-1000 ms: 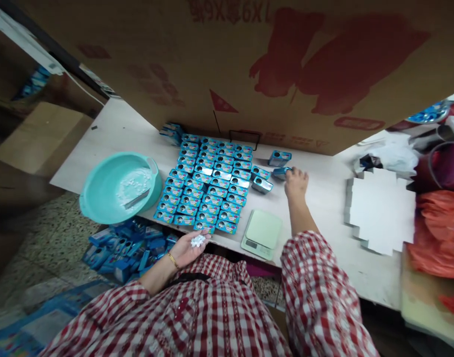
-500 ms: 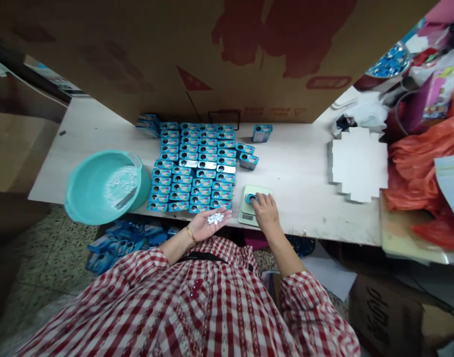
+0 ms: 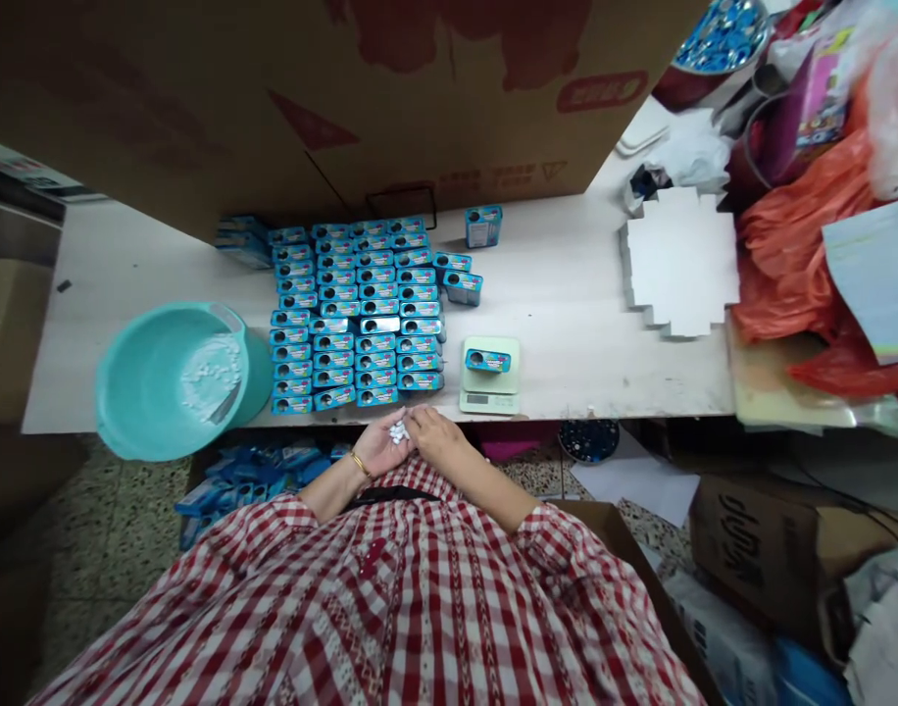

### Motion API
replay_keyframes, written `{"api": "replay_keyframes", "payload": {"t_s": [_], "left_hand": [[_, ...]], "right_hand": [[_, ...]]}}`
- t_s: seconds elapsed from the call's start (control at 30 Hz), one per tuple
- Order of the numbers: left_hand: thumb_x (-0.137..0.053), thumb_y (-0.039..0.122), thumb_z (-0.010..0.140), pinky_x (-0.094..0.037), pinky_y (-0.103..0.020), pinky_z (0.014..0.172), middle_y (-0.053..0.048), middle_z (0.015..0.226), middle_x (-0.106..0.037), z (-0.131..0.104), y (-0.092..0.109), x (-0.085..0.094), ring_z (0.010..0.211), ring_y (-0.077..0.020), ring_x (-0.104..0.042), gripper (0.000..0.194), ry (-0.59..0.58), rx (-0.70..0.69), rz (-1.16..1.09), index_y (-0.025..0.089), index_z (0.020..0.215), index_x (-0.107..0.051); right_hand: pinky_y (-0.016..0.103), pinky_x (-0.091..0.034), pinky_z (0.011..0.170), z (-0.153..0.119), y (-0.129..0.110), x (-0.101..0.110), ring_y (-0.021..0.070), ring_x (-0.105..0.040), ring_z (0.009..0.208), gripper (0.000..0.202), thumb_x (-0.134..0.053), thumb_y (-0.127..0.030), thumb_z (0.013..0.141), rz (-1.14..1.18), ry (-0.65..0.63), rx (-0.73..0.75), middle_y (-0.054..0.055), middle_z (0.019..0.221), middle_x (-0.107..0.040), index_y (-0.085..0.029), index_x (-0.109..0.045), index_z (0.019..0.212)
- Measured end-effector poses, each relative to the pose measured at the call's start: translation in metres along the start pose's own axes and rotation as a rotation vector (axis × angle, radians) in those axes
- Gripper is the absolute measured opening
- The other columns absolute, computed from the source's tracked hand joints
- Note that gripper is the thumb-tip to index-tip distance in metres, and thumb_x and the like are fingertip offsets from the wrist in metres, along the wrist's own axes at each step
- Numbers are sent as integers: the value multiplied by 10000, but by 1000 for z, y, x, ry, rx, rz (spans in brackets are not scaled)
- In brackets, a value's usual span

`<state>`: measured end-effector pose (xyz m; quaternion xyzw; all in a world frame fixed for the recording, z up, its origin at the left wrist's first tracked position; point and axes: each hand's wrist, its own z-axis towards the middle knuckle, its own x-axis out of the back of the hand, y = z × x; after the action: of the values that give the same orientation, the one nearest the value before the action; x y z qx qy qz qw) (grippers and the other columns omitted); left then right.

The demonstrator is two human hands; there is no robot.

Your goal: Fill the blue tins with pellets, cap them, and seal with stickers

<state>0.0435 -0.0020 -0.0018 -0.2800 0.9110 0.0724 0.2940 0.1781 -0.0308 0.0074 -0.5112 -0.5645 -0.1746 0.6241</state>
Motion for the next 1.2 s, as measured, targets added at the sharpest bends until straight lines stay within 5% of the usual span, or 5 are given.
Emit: {"api": "replay_keyframes", "payload": {"t_s": [0.23,0.5,0.87,1.07,1.2], "left_hand": [[-394,144,881,-521,-303,793,-35,618,-633,2,-2,-10,593,-111,-621,245,37,34,17,103,730,-583],[-418,183,867,-476,-337,874,-169,944,-680,14,4,-25,945,-218,-641,330,-49,55,51,25,1121,-557],[-424,190,869,-484,-315,854,-169,958,-681,8,6,-21,952,-219,-641,332,-82,33,11,21,1123,-555],[-423,184,870,-490,-314,836,-162,928,-686,10,5,-24,908,-216,-652,294,-78,50,16,25,1051,-591],[-424,193,879,-495,-289,817,-117,824,-691,11,-1,-22,774,-162,-662,282,-69,58,10,49,1036,-609]], "right_hand": [[294,-505,715,-2,6,6,180,-562,847,218,-436,-156,877,85,56,-29,102,899,-597,-121,-603,1014],[291,-488,769,-12,79,37,168,-576,874,226,-438,-225,879,182,514,-269,81,916,-609,-180,-632,985],[276,-448,718,3,114,45,183,-544,851,266,-428,-197,873,-30,332,-340,88,960,-604,-196,-658,1007],[305,-482,793,-7,84,44,176,-576,895,290,-374,-189,901,151,472,-260,89,918,-637,-181,-651,988],[366,-493,823,-11,25,23,209,-557,944,291,-416,-182,879,177,300,-98,118,1014,-624,-164,-605,1100]]}}
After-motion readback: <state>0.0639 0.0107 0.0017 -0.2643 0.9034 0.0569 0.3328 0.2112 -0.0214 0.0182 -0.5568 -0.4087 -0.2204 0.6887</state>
